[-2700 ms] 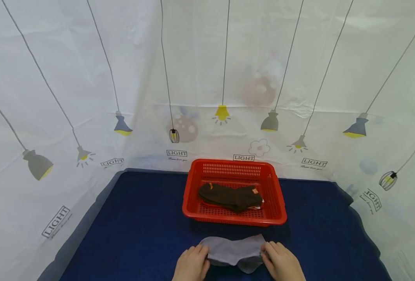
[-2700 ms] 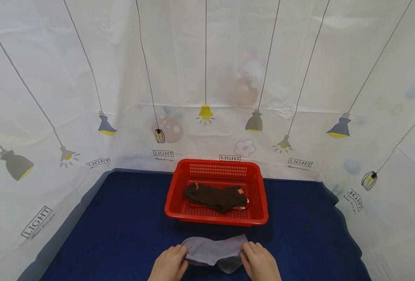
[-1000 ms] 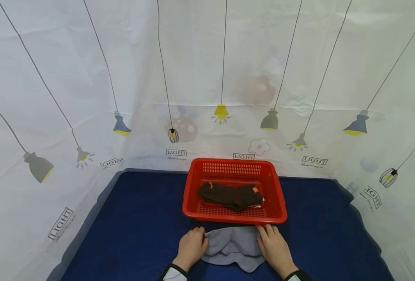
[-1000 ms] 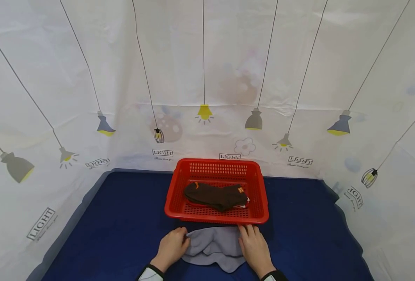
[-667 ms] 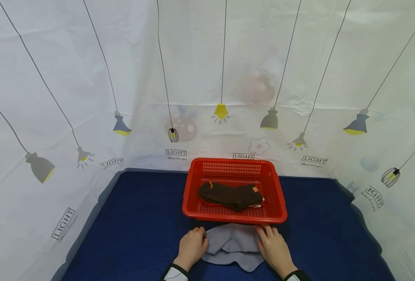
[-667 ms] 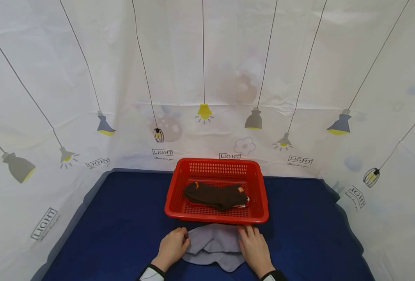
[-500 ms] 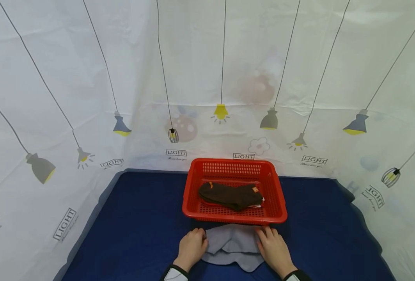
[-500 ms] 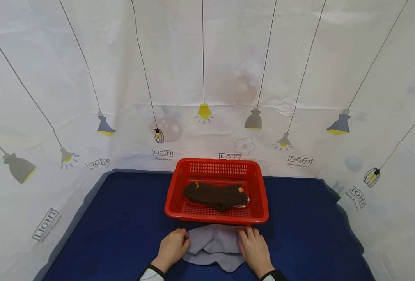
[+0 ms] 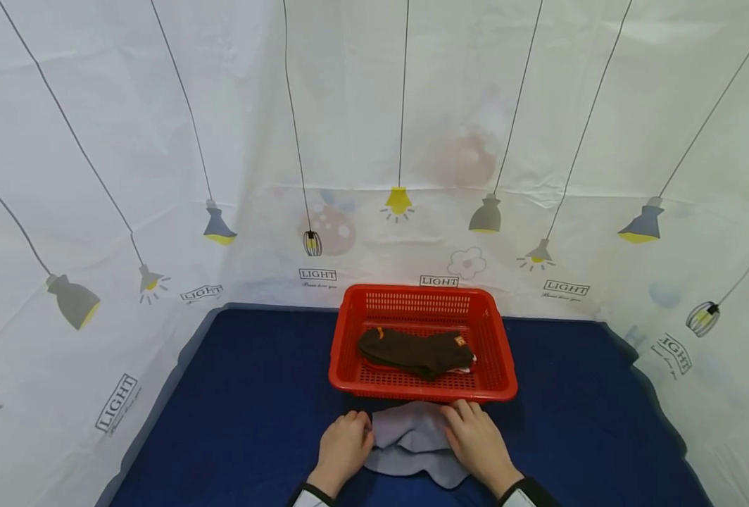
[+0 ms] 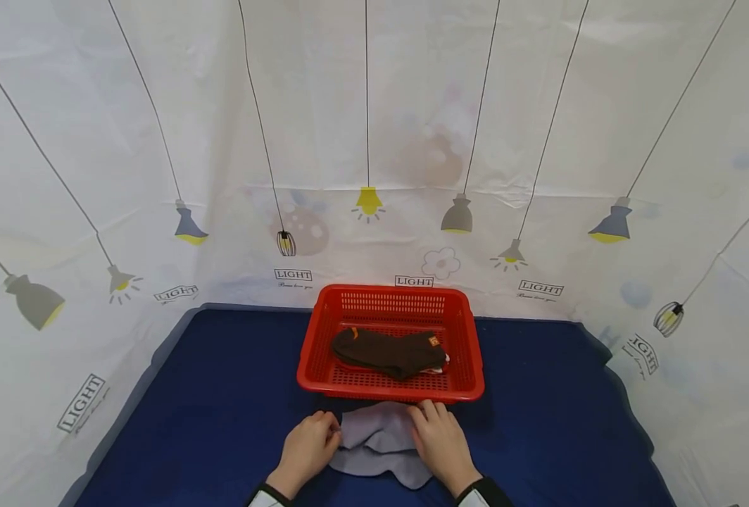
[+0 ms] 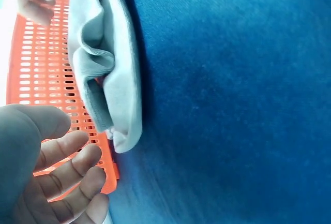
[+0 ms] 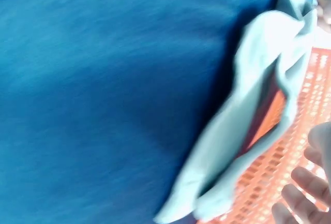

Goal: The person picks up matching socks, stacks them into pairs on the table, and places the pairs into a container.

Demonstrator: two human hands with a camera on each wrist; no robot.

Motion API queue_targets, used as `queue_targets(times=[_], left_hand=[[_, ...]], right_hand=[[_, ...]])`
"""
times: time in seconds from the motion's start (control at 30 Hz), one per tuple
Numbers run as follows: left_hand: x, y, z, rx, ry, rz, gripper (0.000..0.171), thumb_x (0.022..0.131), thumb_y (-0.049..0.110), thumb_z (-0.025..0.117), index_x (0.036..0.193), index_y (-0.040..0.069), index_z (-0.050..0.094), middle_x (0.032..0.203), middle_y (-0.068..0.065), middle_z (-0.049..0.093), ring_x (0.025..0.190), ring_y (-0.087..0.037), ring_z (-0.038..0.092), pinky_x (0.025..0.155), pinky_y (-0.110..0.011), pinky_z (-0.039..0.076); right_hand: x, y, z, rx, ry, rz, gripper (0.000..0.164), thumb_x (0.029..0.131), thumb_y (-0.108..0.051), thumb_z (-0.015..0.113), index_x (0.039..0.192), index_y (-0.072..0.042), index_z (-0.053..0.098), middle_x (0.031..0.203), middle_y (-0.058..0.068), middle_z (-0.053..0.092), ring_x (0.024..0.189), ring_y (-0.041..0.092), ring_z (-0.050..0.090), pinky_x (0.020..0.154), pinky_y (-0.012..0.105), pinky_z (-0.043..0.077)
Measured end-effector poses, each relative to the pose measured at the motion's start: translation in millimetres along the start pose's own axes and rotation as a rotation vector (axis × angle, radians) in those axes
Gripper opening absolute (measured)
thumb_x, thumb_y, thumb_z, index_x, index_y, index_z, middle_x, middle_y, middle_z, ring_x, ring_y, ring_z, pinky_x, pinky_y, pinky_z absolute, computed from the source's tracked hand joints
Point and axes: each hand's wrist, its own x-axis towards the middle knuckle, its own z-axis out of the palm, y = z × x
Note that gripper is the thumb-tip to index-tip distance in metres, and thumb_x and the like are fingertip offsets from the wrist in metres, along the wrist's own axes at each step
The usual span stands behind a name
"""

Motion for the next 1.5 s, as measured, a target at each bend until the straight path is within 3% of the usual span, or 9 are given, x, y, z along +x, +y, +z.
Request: queue_targets(times=[0.47,0.73,1.0,1.27,1.5], left_hand=[[-23.1,-3.3,-11.7,-0.049,-0.037,0.027,0.011,0.077,0.019,0.066,0.07,0.02,0.057,0.063,0.008,0.047,0.053,-0.008,0.045,0.048,-0.026,0.035],[-30.0,-4.6,-11.5,-0.059,-0.013,0.047,0.013,0.075,0.018,0.066,0.069,0.02,0.055,0.063,0.008,0.046,0.052,-0.009,0.043,0.048,-0.026,0.035],[-30.9,-7.1,-13.0,-0.059,0.027,0.058,0.013,0.074,0.019,0.068,0.07,0.02,0.056,0.064,0.008,0.048,0.054,-0.009,0.044,0.049,-0.026,0.036],[-30.9,-7.7,-15.8,-0.061,0.003,0.043,0.01,0.074,0.019,0.068,0.072,0.019,0.058,0.065,0.007,0.048,0.055,-0.01,0.045,0.05,-0.027,0.037],[-32.5,-9.1,-14.1,-0.051,-0.013,0.025,0.01,0.075,0.021,0.068,0.072,0.018,0.059,0.065,0.007,0.049,0.056,-0.01,0.047,0.05,-0.027,0.038]], right_hand=[[29.2,-42.4,18.3,0.108,-0.049,-0.188,0.03,0.074,-0.023,0.074,0.1,-0.015,0.063,0.092,-0.002,0.053,0.079,0.013,0.052,0.066,0.029,0.046],[31.9,-50.7,30.2,0.077,-0.128,-0.186,0.036,0.073,-0.027,0.074,0.104,-0.015,0.061,0.094,0.0,0.054,0.08,0.017,0.054,0.067,0.031,0.047],[36.9,-56.5,36.0,0.035,-0.125,-0.183,0.037,0.069,-0.029,0.075,0.101,-0.016,0.062,0.095,0.0,0.053,0.083,0.018,0.053,0.067,0.035,0.047],[49.0,-65.3,38.0,-0.014,-0.193,-0.198,0.034,0.075,-0.038,0.071,0.101,-0.018,0.061,0.092,0.0,0.053,0.081,0.018,0.054,0.068,0.034,0.047],[52.0,-71.0,43.7,-0.007,-0.229,-0.195,0.04,0.074,-0.041,0.071,0.105,-0.016,0.062,0.09,0.001,0.055,0.078,0.018,0.055,0.066,0.033,0.048]])
